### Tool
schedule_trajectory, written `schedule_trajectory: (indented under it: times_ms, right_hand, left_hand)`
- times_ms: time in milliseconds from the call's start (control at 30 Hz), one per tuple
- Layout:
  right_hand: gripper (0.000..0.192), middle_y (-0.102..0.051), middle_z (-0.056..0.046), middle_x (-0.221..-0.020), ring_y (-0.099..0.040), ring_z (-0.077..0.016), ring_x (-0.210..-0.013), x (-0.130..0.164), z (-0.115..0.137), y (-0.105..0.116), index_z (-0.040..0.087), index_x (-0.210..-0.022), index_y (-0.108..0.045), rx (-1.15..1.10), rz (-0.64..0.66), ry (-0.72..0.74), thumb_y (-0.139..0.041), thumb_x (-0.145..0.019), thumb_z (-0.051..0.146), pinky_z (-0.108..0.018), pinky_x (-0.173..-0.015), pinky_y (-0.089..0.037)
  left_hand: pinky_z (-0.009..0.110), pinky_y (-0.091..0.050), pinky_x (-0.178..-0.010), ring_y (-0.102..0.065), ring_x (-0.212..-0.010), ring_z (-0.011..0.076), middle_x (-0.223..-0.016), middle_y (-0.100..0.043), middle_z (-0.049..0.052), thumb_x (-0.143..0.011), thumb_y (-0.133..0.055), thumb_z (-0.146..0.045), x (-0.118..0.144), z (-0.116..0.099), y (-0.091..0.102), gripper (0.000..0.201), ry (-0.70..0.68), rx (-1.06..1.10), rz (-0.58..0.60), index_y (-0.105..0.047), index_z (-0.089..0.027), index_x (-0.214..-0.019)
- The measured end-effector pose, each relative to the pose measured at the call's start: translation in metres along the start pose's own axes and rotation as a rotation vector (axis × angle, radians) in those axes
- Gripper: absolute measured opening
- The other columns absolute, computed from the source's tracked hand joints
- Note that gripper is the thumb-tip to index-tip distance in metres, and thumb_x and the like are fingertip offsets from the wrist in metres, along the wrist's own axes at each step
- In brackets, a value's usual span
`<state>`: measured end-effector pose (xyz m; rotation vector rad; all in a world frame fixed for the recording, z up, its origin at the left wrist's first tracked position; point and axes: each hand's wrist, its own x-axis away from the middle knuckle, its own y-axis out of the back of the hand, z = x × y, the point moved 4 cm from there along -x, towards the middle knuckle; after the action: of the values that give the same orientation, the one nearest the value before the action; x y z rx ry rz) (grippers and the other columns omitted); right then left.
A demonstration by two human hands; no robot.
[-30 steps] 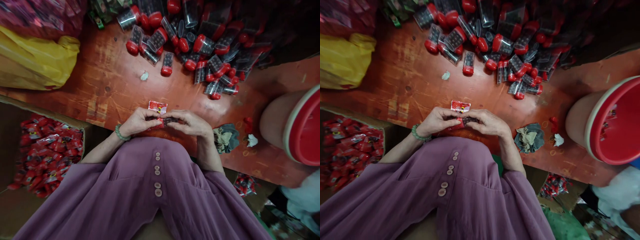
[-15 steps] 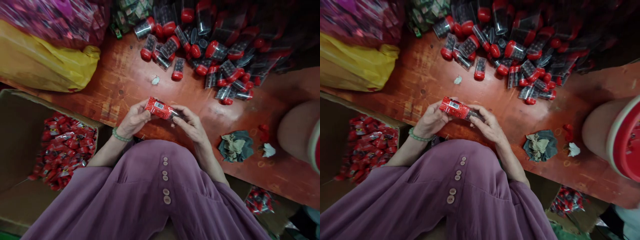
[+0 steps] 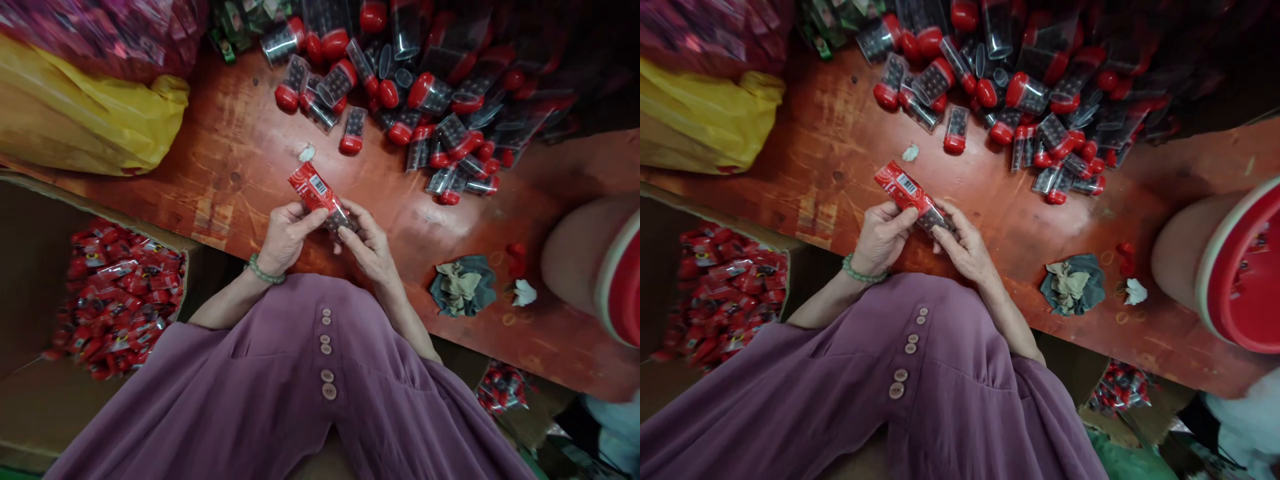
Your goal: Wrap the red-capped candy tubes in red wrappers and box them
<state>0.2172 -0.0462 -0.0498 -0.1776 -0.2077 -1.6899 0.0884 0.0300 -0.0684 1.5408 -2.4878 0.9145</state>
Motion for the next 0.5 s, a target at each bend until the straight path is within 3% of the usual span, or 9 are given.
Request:
schedule_trajectory:
  times_ms: [167, 333, 500]
  right_hand:
    - [0.053, -0.065, -0.003, -0.103, -0.064, -0.0163, -0.071, 0.002, -0.008, 0.005, 0.036, -0.142, -0.043, 0.082, -0.083, 0.020, -0.058, -0.093, 0.051, -0.035, -0.063, -0.062]
    - [0.053, -0.064, -0.003, -0.096, -0.065, -0.0176, -0.074, -0.005, -0.007, 0.003, 0.037, -0.144, -0.041, 0.115, -0.077, 0.059, -0.055, -0.095, 0.050, -0.035, -0.062, -0.062]
    - [0.050, -0.065, -0.006, -0.117, -0.068, -0.0235, -0.100, -0.008, -0.001, 0.002, 0.034, -0.142, -0.046, 0.201, -0.097, 0.103, -0.057, -0.095, 0.046, -0.041, -0.084, -0.062]
  left_hand:
    - [0.036, -0.058, -0.081, -0.072, -0.085, 0.0203, -0.086, -0.076, 0.004, -0.073, -0.080, -0.053, -0.004, -0.004, -0.007, 0.039, 0.004, -0.027, 0.064, -0.073, -0.018, -0.087]
    - [0.037, -0.059, -0.080, -0.072, -0.092, 0.0234, -0.088, -0.076, 0.005, -0.076, -0.076, -0.055, -0.009, -0.006, -0.008, 0.038, 0.006, 0.007, 0.094, -0.072, -0.018, -0.084]
    - [0.033, -0.058, -0.078, -0.071, -0.081, 0.0178, -0.085, -0.077, 0.003, -0.071, -0.083, -0.050, -0.013, 0.000, -0.005, 0.036, -0.007, 0.044, 0.011, -0.074, -0.018, -0.085]
